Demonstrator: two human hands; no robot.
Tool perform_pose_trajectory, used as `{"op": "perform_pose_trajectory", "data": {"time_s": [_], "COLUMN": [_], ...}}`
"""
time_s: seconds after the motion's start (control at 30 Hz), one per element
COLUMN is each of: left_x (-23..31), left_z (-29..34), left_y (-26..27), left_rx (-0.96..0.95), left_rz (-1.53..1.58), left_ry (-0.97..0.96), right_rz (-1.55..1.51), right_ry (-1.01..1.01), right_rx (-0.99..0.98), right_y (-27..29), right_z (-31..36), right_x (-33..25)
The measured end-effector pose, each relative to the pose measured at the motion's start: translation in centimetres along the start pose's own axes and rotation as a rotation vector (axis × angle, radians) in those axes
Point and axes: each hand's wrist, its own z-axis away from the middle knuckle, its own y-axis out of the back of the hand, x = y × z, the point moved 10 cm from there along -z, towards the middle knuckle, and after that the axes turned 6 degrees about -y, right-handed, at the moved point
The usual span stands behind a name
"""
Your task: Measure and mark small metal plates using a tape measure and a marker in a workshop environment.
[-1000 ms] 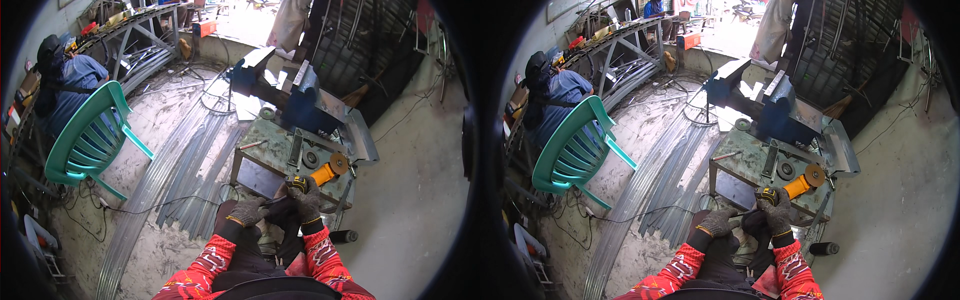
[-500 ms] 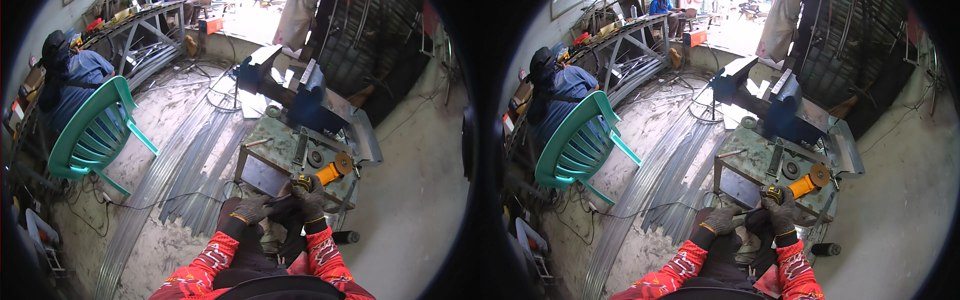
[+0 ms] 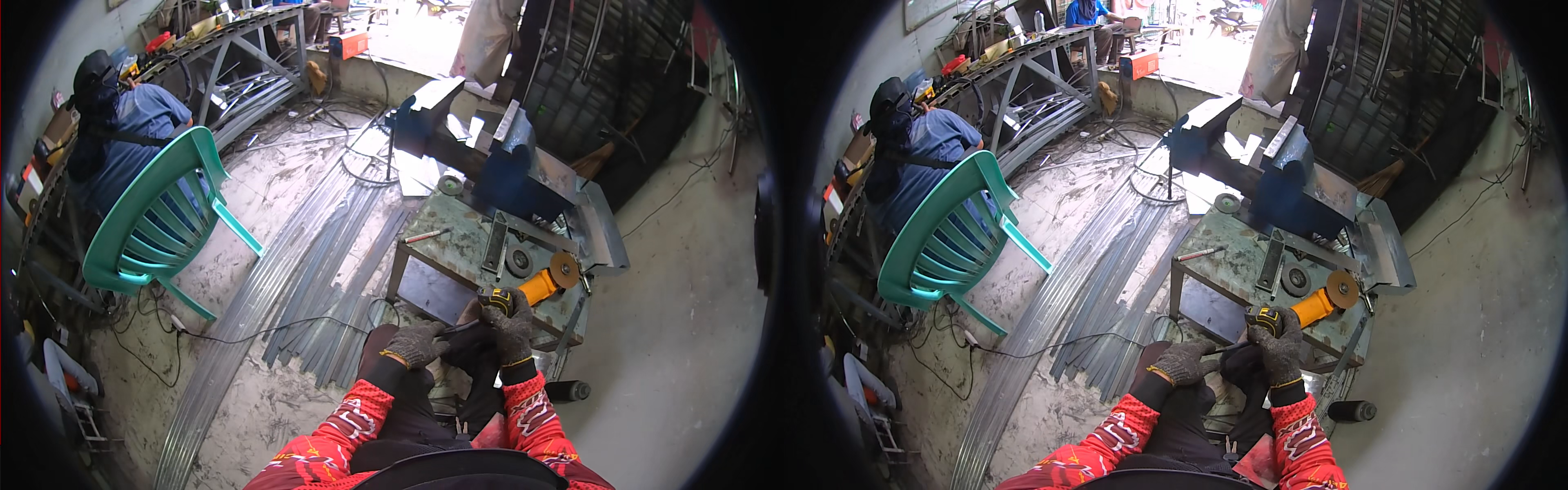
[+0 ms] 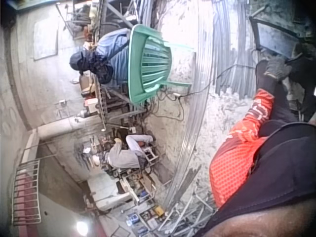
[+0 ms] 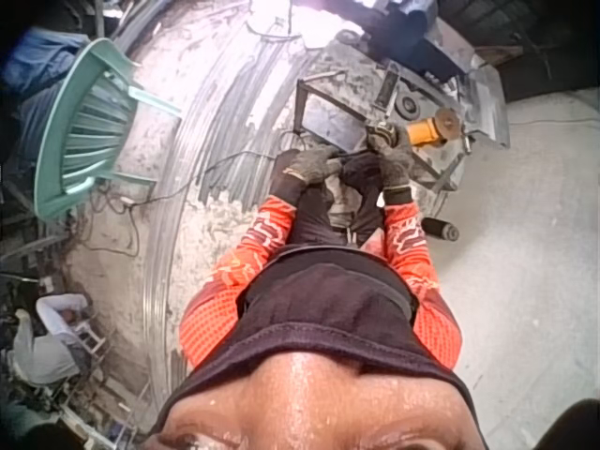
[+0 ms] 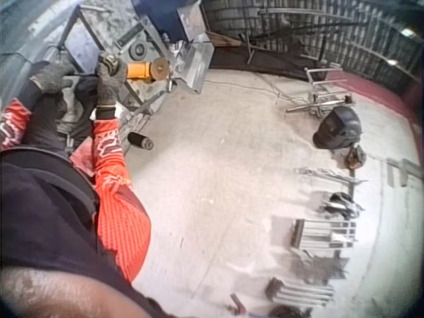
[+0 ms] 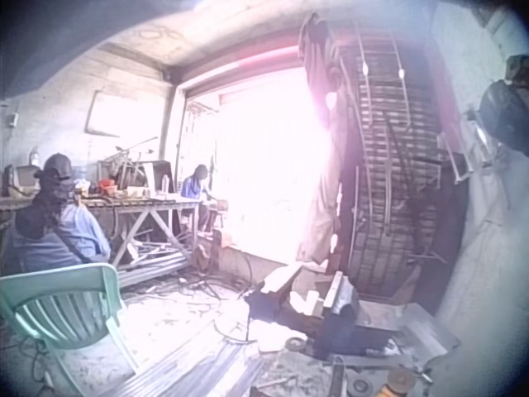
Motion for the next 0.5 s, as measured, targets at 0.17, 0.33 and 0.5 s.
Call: {"op": "perform_pose_trajectory", "data": {"time_s": [0.17,0.33,0.5], "left_x": [0.56,0.27,0.23], "left_z": [0.07,0.16,-0.11], "left_y": [0.41,0.67,0.23], "left_rx": [0.008,-0.002,0.026], "left_rz": [0.031,0.017,0.017], "left_ry": [-0.018,0.017,-0.039], "right_rz": [0.019,0.037,0.026], "right_ry": [0.017,-0.005,0.03], "right_rx": [0.041,0.025,0.006], "right_y": [0.11,-0.08,0.11], "right_z": [0.01,-0.09,-0.16], "right_x": [-0.22,-0.14,-0.01]}}
